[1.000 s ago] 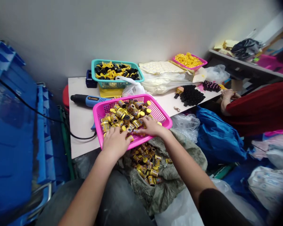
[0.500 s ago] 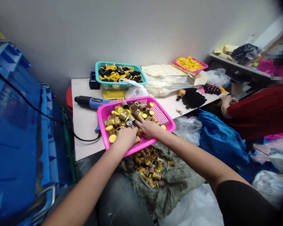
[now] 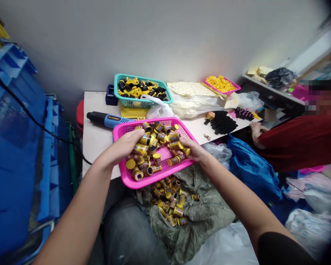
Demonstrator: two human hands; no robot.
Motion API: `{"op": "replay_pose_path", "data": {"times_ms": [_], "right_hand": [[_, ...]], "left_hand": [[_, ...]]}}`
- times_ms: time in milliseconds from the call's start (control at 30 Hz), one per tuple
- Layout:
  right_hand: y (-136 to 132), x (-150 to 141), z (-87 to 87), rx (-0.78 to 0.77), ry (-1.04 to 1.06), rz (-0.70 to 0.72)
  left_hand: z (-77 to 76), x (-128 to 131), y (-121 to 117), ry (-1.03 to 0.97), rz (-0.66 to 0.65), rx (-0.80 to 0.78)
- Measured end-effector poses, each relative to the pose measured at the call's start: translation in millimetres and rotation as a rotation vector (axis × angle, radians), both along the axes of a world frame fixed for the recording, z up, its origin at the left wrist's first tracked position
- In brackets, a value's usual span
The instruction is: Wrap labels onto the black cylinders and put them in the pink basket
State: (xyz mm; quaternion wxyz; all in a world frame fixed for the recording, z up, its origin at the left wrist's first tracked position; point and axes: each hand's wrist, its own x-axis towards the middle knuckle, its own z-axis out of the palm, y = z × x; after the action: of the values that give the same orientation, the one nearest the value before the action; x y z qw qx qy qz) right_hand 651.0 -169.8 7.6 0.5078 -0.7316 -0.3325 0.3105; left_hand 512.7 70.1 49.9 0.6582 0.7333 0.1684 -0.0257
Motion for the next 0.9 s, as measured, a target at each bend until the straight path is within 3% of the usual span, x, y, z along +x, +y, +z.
{"op": "replay_pose_path", "data": {"times_ms": [133,267,333,467,567,667,733,800,867,900], "right_hand": [[-38.7,-35.9,17.9,0.184,0.230,-0.096],[-64.4,-72.9,27.4,0.418,0.759,-0.114],[-73.8,-88.1,31.1,0.480,0.924,-0.112],[-88.7,-109.0,32.6,0.510,1.038,-0.146],[-97.3,-116.4,20.9,0.464,1.075,-0.134],[-101.4,-122.4,0.3,0.316,0.884,-0.153],[-99.7,-125.5,-9.1,0.076,0.575,-0.156],[-93.0,-123.5,-7.4,-0.162,0.267,-0.144],[-79.3,-111.8,5.7,-0.266,-0.013,-0.182],[-69.4,-101.8,14.3,-0.296,-0.150,-0.208]], "left_hand": [[3.9,-1.9,-18.7,0.112,-0.075,-0.087],[15.4,-15.0,-46.4,0.119,-0.338,-0.074],[18.2,-24.2,-62.3,0.130,-0.477,-0.028],[5.5,-39.2,-96.4,0.150,-0.697,0.106],[-8.7,-44.4,-113.6,0.006,-0.744,0.306],[-6.7,-44.2,-111.1,-0.100,-0.813,0.503],[2.9,-39.9,-99.5,-0.108,-0.798,0.585],[10.3,-31.6,-85.0,-0.144,-0.623,0.732],[8.3,-20.7,-72.4,-0.139,-0.455,0.930],[3.4,-15.0,-67.6,-0.105,-0.436,1.006]]}}
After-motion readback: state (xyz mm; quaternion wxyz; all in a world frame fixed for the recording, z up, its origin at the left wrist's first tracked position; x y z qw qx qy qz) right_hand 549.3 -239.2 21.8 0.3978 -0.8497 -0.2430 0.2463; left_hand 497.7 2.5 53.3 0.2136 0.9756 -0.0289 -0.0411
